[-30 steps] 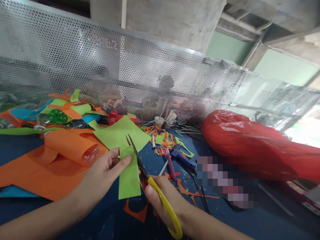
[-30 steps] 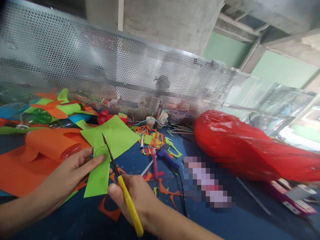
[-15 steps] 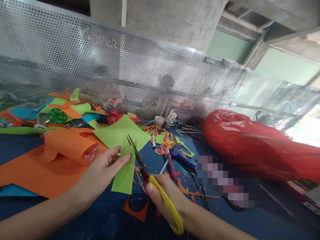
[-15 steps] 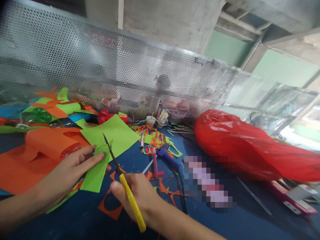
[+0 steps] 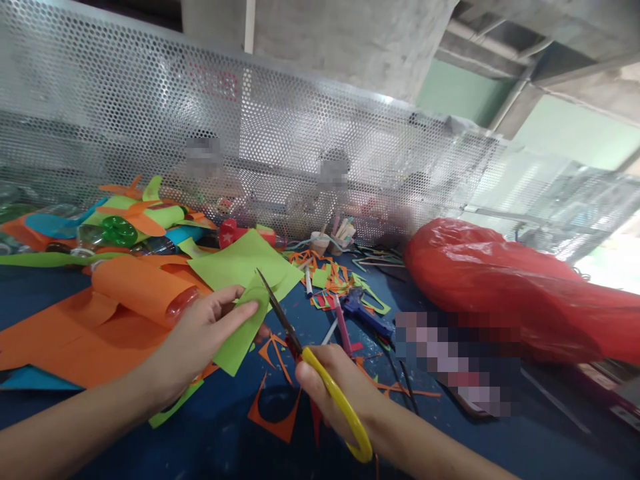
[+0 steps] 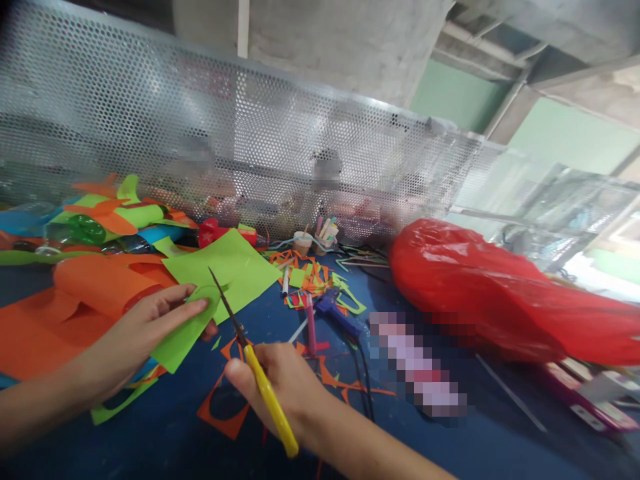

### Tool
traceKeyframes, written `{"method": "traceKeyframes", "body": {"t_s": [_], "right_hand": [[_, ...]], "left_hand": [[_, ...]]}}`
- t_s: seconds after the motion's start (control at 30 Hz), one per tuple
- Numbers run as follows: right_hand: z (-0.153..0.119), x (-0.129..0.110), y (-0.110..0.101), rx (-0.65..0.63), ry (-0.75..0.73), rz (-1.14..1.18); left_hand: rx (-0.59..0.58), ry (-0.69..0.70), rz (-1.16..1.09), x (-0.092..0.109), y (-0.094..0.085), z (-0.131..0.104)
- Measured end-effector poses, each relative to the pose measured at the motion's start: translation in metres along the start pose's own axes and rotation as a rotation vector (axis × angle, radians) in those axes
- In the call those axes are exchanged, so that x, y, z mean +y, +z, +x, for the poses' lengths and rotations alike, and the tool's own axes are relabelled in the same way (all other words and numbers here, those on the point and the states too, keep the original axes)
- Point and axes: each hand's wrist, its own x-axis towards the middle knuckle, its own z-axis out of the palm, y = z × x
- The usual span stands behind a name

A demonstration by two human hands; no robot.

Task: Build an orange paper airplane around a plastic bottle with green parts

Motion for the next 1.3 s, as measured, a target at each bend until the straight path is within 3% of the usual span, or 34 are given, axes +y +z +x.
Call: {"method": "traceKeyframes", "body": {"t_s": [0.37, 0.63, 0.83, 1.07, 1.3], "right_hand": [[0.000, 0.003, 0.000, -0.005, 0.056, -0.030], [0.002, 0.005, -0.003, -0.021, 0.079, -0.012], [0.004, 0.008, -0.004, -0.006, 0.091, -0.015], [0.007, 0.011, 0.000, 0.005, 0.285, 0.166], [0.008, 0.012, 0.004, 0.053, 0.261, 0.281]], "left_hand": [[-0.058, 0.078, 0.101, -0.002, -0.007, 0.008], [0.011, 0.082, 0.086, -0.003, -0.016, 0.018], [0.049, 0.004, -0.023, 0.006, -0.022, 0.024], [0.112, -0.147, -0.373, 0.013, -0.023, 0.022], [0.121, -0.090, -0.599, 0.010, -0.009, 0.010]]}}
